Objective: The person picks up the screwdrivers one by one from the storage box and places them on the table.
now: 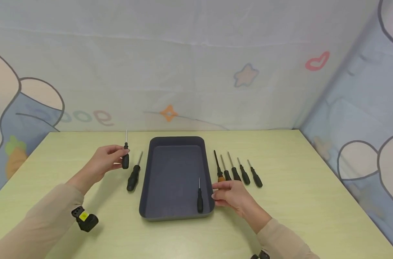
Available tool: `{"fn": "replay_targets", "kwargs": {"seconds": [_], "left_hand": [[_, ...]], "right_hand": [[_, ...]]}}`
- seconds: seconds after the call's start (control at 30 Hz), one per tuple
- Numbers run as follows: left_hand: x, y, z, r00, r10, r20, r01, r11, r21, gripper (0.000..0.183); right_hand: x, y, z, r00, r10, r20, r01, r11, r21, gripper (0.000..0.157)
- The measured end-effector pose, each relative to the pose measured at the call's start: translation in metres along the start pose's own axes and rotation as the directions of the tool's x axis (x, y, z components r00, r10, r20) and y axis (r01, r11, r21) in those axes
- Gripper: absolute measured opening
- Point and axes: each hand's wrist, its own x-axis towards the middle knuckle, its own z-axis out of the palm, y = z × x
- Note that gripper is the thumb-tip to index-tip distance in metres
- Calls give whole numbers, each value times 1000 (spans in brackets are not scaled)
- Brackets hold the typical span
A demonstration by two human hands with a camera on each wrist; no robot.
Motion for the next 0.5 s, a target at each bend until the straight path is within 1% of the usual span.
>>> {"fn": "replay_targets", "kwargs": {"seconds": [0.13, 0.3, 0.5], "left_hand": [[1, -8, -4, 999, -33, 4, 33, 999, 15, 42], [1, -18, -4, 999, -50, 2, 50, 999, 23, 40], [3, -29, -3, 998, -57, -31, 58, 997, 50, 33]], "right_hand": [[0, 0, 1, 1000, 0, -1, 0, 1000, 2, 43], [0, 0, 0, 1000, 0, -3, 0, 1000, 0, 43], [0, 1, 0, 1000, -2, 2, 2, 1000, 2, 43]]}}
